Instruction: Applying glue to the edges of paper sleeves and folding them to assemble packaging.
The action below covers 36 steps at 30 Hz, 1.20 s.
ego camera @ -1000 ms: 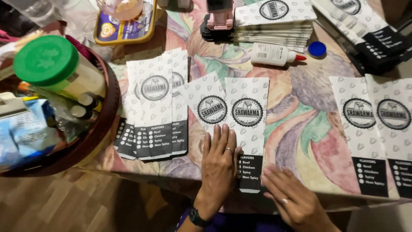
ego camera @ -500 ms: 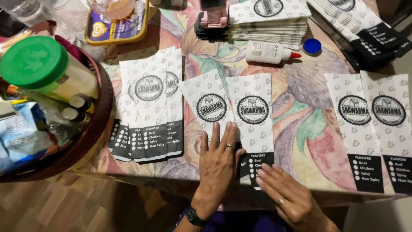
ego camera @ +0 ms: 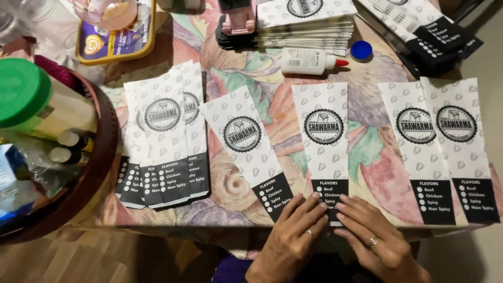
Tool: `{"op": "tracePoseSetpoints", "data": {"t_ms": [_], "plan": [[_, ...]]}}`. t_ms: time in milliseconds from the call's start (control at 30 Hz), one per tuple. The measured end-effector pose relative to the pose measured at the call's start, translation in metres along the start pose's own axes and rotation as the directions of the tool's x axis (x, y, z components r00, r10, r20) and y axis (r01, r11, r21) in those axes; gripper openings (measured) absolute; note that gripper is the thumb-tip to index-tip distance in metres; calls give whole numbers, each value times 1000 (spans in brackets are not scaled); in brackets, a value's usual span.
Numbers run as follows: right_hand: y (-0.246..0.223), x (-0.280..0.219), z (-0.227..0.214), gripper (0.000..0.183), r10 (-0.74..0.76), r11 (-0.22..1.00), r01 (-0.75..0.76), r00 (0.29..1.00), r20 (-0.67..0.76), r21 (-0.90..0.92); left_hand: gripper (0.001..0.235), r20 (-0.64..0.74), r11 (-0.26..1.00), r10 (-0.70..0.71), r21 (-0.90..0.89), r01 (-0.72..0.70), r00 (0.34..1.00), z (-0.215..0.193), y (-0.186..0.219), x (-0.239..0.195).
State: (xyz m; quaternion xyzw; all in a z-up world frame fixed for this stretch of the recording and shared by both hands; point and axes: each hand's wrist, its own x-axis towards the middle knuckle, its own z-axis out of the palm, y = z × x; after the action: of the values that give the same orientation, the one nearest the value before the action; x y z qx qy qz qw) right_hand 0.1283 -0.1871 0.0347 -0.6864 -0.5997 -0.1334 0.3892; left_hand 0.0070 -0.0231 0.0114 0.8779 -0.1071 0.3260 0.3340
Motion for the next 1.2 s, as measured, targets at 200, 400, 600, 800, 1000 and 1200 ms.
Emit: {"op": "tracePoseSetpoints", "data": {"t_ms": [200, 400, 600, 800, 1000, 1200], "plan": [[3, -2, -2, 24, -22, 1000, 22, 999, -26, 11, 13, -39, 999, -2, -50, 0, 999, 3, 2, 5], [3, 1, -2, 15, 80, 995, -77, 995, -57, 61, 10, -135, 993, -98, -77, 89, 986, 11, 4, 12], [-5, 10, 0, 7, 281, 955, -269, 955, -96, 121, 7, -202, 940, -327, -170, 296, 923, 17, 17, 26], [-2, 9, -7, 7, 420, 885, -405, 907, -19, 227, 13, -103, 916, -393, -135, 378, 914, 14, 19, 31], [5, 1, -19, 18, 415, 860, -401, 909, 24, 316, 65, 117, 954, -244, -147, 260, 963, 4, -1, 16], [13, -42, -65, 14, 342, 893, -398, 903, -259, -209, 40, 214, 977, -179, 153, 148, 960, 20, -9, 23]]}}
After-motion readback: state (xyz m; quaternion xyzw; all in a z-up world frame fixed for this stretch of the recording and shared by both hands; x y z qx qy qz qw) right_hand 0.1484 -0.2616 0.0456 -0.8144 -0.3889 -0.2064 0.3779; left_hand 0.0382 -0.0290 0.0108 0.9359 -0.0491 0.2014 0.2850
